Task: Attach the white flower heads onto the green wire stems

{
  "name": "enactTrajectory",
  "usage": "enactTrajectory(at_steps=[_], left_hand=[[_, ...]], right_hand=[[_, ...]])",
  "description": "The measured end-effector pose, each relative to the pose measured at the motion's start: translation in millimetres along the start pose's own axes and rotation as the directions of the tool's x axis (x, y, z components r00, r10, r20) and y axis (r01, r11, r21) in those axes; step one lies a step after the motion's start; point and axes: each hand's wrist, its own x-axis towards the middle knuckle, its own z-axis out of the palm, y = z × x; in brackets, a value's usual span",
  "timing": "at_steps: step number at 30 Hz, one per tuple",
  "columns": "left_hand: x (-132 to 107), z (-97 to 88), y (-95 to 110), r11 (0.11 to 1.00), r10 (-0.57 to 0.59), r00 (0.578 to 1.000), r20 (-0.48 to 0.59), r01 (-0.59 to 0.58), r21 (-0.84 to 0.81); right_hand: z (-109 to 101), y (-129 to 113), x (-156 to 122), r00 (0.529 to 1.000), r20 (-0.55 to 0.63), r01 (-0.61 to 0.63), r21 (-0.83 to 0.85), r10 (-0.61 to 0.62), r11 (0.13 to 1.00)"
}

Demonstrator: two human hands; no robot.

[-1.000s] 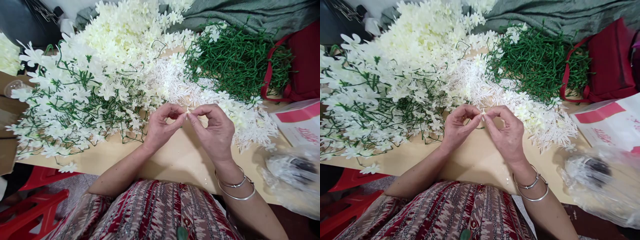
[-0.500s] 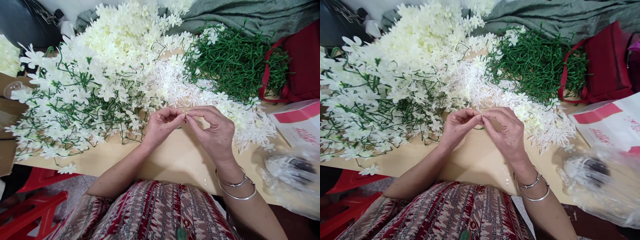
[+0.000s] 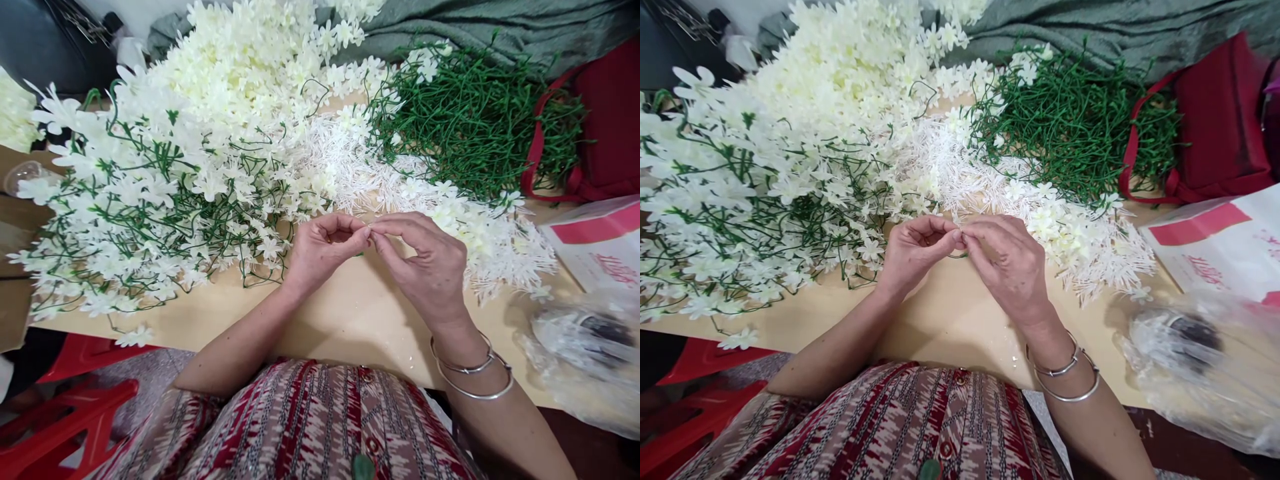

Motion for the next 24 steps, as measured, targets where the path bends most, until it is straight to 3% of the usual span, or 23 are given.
enactTrajectory(at_steps=[17, 24], left_hand=[[0.5, -1.5, -1.6, 0.999, 0.039, 0.997, 0.071, -0.039, -0.002], [0.6, -0.6, -2.6, 1.0, 0.029, 0.999, 0.035, -0.029, -0.009]], right_hand=[[-7.2, 0.0, 1.7, 0.994, 0.057, -0.099, 0.104, 0.093, 0.99], [-6.0, -2.4, 1.9, 0.993, 0.054, -0.111, 0.1, 0.106, 0.989]])
